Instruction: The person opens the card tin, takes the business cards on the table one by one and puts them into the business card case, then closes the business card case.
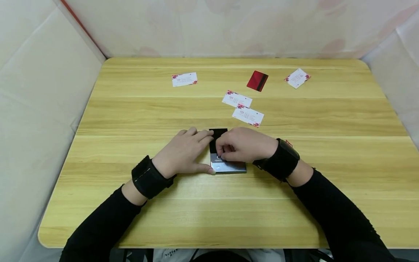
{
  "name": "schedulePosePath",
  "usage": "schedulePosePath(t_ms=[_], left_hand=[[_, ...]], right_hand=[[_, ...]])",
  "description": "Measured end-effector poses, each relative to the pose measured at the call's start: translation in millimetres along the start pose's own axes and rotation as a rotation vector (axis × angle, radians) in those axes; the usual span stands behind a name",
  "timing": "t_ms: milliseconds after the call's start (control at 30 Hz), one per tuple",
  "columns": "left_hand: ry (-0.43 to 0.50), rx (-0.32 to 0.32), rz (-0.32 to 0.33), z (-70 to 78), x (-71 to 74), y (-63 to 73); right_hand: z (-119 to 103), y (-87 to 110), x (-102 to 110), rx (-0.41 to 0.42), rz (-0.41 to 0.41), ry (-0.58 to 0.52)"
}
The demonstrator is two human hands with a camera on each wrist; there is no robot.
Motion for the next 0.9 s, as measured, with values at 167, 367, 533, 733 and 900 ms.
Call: schedulePosePath(t_ms=[167,367,533,733,900], left_hand=[[0.003,-0.005,0.0,0.5,0.2,-1.1],[0.001,-0.012,0.001,1.5,-0.2,-3.3],[-0.001,-0.014,-0.003,2.2,-1.2,-3.6],[-0.004,-0.009,-0.01,2.1,-2.0,-1.4],[0.0,0.002,-0.007,1.0,-1.5,-0.1]], right_hand=[[25.0,8.9,25.6,-0.101,0.138,0.092],[77.8,31.2,57.4,-0.32,0.264,0.224],[112.3,50.3,68.1,-0.477,0.252,0.193],[130.9,58.5,65.0,-0.556,0.219,0.137],[132.7,56.1,65.0,-0.552,0.211,0.117]])
Point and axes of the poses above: each hand's wrist, its own y-axis away from the middle knuckle, its own x-axis out of the back of the hand, z = x × y, the point moved 10 cm from there along -y, towards the middle knuckle, and after that the axes turned 4 degrees about x, right-handed, at the moved point
